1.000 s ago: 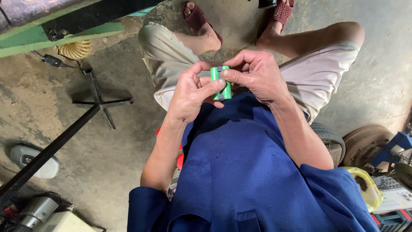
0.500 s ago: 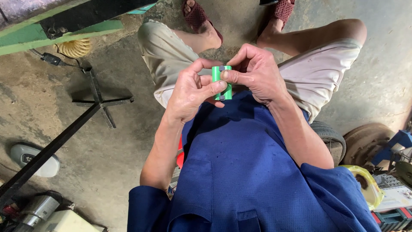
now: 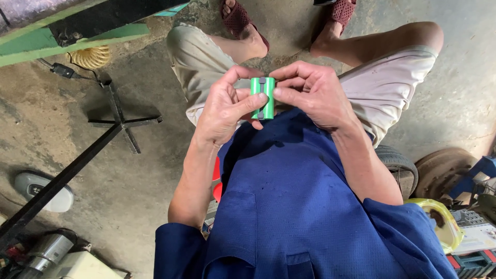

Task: The person inserts several green battery cells into a black plastic battery frame, fits a circuit board onto the assembly, and uses a tool to secure the components.

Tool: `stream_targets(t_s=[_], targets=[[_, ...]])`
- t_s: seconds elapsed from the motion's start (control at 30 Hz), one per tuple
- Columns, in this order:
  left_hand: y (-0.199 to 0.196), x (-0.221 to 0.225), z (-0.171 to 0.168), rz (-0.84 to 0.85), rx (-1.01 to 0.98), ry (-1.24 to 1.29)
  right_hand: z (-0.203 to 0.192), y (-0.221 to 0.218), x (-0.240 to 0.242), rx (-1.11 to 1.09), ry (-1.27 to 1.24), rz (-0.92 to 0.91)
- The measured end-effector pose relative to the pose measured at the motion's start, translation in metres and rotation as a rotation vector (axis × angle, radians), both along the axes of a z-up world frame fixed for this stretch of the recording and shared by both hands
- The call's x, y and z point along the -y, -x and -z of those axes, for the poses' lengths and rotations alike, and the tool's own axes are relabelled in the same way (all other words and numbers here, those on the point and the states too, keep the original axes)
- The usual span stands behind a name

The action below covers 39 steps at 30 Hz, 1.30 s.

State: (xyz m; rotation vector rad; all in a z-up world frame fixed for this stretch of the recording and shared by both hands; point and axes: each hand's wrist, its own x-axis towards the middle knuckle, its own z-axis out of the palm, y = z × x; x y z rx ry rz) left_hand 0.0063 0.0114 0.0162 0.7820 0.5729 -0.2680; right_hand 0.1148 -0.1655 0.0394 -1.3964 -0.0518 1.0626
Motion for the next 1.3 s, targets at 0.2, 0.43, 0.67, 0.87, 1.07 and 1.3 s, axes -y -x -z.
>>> stream_targets(t_s=[0.2, 0.43, 0.67, 0.87, 1.07, 1.3], targets=[[-0.006, 0.003, -0.011, -0.010, -0.004, -0.045, 0.004, 0.005, -0.005, -0.001, -0.068, 0.092], [-0.005, 0.005, -0.006, -0.037, -0.001, -0.055, 0.025, 0.011, -0.002, 0.026, -0.051, 0.206], [-0.014, -0.002, -0.025, 0.090, -0.075, -0.182, -0.002, -0.003, -0.005, 0.119, 0.241, 0.128], [-0.007, 0.008, -0.006, -0.028, 0.000, -0.107, 0.018, 0.009, -0.009, 0.089, 0.018, 0.242], [-0.005, 0.009, 0.002, -0.035, 0.020, -0.123, 0.017, 0.010, -0.007, 0.053, 0.031, 0.225], [-0.007, 0.009, -0.005, -0.062, 0.062, -0.269, -0.011, -0.006, -0.017, 0.262, 0.053, 0.154]])
